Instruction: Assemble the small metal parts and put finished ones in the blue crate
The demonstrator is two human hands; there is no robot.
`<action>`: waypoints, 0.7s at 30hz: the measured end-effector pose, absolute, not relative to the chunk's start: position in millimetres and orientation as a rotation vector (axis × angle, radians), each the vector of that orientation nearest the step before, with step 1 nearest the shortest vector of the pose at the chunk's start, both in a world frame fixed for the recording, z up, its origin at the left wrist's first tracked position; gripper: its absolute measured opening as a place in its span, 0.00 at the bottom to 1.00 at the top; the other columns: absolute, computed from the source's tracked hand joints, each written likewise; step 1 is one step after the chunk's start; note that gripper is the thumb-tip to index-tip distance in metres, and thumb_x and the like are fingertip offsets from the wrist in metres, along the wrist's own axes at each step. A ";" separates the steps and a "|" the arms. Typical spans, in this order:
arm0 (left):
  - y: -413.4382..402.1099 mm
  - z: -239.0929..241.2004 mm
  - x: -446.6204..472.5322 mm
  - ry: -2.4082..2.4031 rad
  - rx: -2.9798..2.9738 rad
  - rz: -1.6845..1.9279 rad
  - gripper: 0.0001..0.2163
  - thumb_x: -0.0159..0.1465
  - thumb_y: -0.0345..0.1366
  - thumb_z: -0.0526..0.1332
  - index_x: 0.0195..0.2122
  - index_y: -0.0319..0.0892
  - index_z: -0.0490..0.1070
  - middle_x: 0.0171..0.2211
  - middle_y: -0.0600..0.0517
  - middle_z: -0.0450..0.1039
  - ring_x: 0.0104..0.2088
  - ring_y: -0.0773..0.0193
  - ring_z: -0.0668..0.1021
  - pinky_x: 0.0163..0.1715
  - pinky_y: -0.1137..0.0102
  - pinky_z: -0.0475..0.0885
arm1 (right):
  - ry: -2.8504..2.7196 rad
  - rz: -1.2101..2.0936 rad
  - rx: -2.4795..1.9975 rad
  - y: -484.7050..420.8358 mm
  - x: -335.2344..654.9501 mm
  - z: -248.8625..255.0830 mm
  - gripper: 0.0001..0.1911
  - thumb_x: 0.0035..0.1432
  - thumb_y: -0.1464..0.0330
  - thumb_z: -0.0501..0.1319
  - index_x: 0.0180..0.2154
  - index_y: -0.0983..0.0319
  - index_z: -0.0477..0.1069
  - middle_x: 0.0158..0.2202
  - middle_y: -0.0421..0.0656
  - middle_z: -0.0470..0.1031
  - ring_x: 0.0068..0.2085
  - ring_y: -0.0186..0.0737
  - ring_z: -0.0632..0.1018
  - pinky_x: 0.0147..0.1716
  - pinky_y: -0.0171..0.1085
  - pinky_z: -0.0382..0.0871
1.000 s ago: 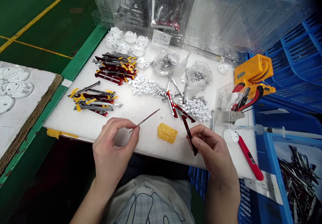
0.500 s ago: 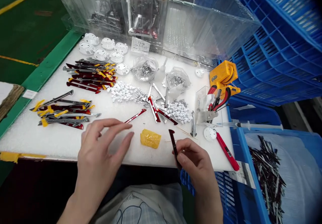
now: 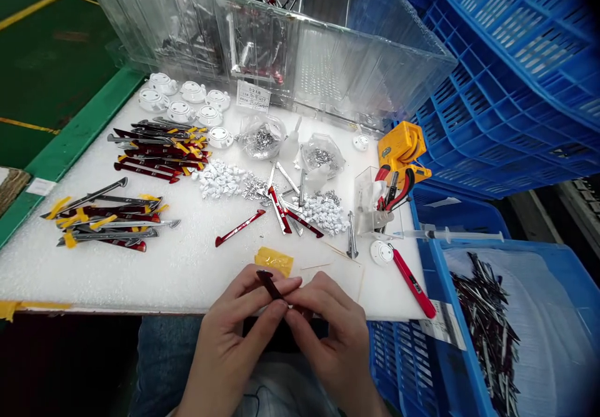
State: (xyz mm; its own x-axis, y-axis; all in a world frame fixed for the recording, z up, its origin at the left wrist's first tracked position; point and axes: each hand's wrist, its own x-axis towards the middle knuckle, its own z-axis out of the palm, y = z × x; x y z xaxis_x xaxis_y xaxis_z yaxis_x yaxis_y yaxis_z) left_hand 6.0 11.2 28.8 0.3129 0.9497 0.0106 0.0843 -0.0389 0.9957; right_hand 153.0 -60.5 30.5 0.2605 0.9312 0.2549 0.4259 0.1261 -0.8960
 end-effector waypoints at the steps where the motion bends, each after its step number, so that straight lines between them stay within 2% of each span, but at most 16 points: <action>1: 11.0 27.6 5.3 1.032 1.417 0.950 0.10 0.69 0.36 0.73 0.40 0.61 0.95 0.39 0.53 0.92 0.40 0.55 0.94 0.42 0.72 0.91 | -1.358 0.584 -1.470 -59.9 152.8 30.6 0.07 0.76 0.67 0.69 0.47 0.55 0.89 0.37 0.43 0.86 0.34 0.40 0.83 0.33 0.37 0.80; 5: 11.8 21.1 -5.9 1.090 1.413 0.944 0.09 0.72 0.41 0.72 0.39 0.57 0.94 0.40 0.52 0.92 0.40 0.53 0.93 0.44 0.69 0.91 | -1.410 0.457 -1.483 -55.3 159.5 31.7 0.09 0.75 0.70 0.69 0.49 0.54 0.89 0.39 0.43 0.87 0.37 0.41 0.86 0.37 0.36 0.83; 8: 17.8 13.6 -20.8 1.180 1.428 0.922 0.10 0.75 0.43 0.69 0.44 0.57 0.94 0.38 0.53 0.91 0.41 0.53 0.92 0.48 0.66 0.91 | -1.345 0.316 -1.572 -53.1 173.9 31.2 0.08 0.76 0.69 0.69 0.48 0.54 0.88 0.37 0.43 0.85 0.34 0.40 0.82 0.33 0.37 0.80; 11: 26.8 5.7 -28.0 1.264 1.409 0.940 0.12 0.76 0.48 0.69 0.45 0.53 0.93 0.34 0.52 0.90 0.40 0.52 0.91 0.47 0.65 0.90 | -1.300 0.242 -1.635 -53.5 189.9 31.1 0.08 0.77 0.68 0.68 0.46 0.54 0.88 0.35 0.43 0.82 0.32 0.40 0.78 0.31 0.38 0.75; 13: 31.2 1.6 -24.8 1.266 1.398 0.962 0.14 0.75 0.50 0.70 0.41 0.51 0.93 0.33 0.51 0.89 0.37 0.52 0.90 0.46 0.64 0.89 | -1.290 0.187 -1.666 -54.2 200.0 32.3 0.08 0.77 0.67 0.68 0.44 0.54 0.88 0.35 0.42 0.81 0.32 0.41 0.77 0.31 0.39 0.73; 16: 32.8 -1.5 -12.6 1.277 1.362 1.072 0.21 0.74 0.54 0.70 0.28 0.48 0.88 0.32 0.49 0.89 0.35 0.53 0.89 0.44 0.63 0.88 | -1.267 0.042 -1.742 -54.3 217.5 37.3 0.08 0.76 0.64 0.70 0.42 0.54 0.88 0.35 0.43 0.82 0.31 0.40 0.76 0.30 0.40 0.70; 18: 31.5 -1.9 -5.9 1.269 1.339 1.067 0.20 0.75 0.51 0.70 0.27 0.48 0.87 0.36 0.48 0.91 0.37 0.52 0.89 0.43 0.63 0.86 | -1.227 -0.081 -1.794 -53.8 231.1 42.4 0.08 0.75 0.62 0.71 0.41 0.55 0.88 0.35 0.43 0.83 0.31 0.41 0.76 0.31 0.41 0.69; 21: 29.5 -1.3 -3.9 1.218 1.339 1.047 0.15 0.73 0.44 0.71 0.28 0.49 0.88 0.35 0.50 0.91 0.35 0.54 0.88 0.40 0.64 0.84 | -1.044 -0.295 -1.782 -55.5 248.8 49.6 0.10 0.74 0.60 0.73 0.40 0.58 0.88 0.35 0.45 0.84 0.34 0.44 0.79 0.34 0.43 0.70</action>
